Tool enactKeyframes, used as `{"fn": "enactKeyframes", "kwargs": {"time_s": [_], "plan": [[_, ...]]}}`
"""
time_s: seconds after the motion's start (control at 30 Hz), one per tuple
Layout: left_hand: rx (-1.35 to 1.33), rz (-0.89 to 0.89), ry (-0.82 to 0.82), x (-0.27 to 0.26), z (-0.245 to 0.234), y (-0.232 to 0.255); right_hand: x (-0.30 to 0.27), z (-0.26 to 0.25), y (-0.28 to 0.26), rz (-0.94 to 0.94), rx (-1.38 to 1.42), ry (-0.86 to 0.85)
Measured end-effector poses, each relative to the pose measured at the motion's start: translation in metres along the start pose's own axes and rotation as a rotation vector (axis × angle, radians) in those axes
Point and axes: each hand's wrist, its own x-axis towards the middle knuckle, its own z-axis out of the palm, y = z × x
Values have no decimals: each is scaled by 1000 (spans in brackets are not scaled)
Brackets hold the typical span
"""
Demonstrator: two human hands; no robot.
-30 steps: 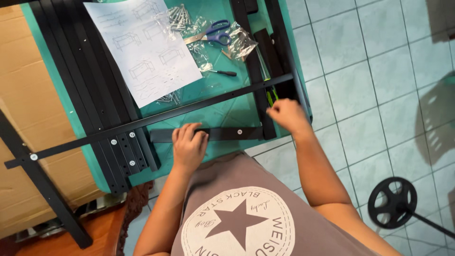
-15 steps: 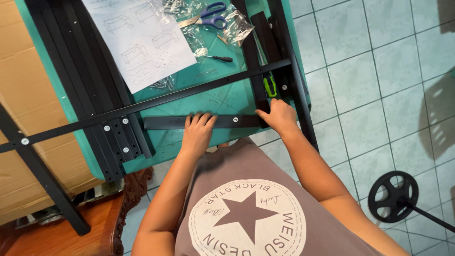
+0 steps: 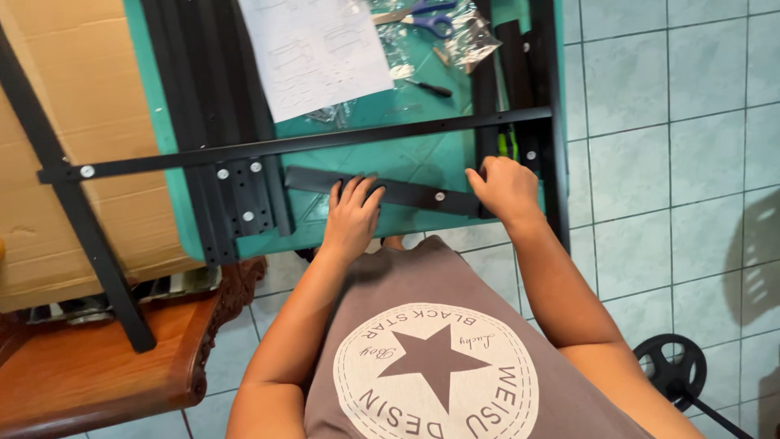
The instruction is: The person assembles a metal frame by aligning black metal bars and inserting bolts into pre-drilled holes. They consult a printed instruction sheet, position the bars on a green plastic table, and tighten the bolts by hand to secure the joints.
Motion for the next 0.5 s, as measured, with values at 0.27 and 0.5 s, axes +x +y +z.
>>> {"fn": "enactKeyframes", "kwargs": {"time_s": [0.27,0.5], "plan": [[11,-56,214,-54,-92,-89,-37,26,-154,-173,178,-82],[262,-96,280,-89,-179,-219,-67,102,-287,-242,293,-27]]}}
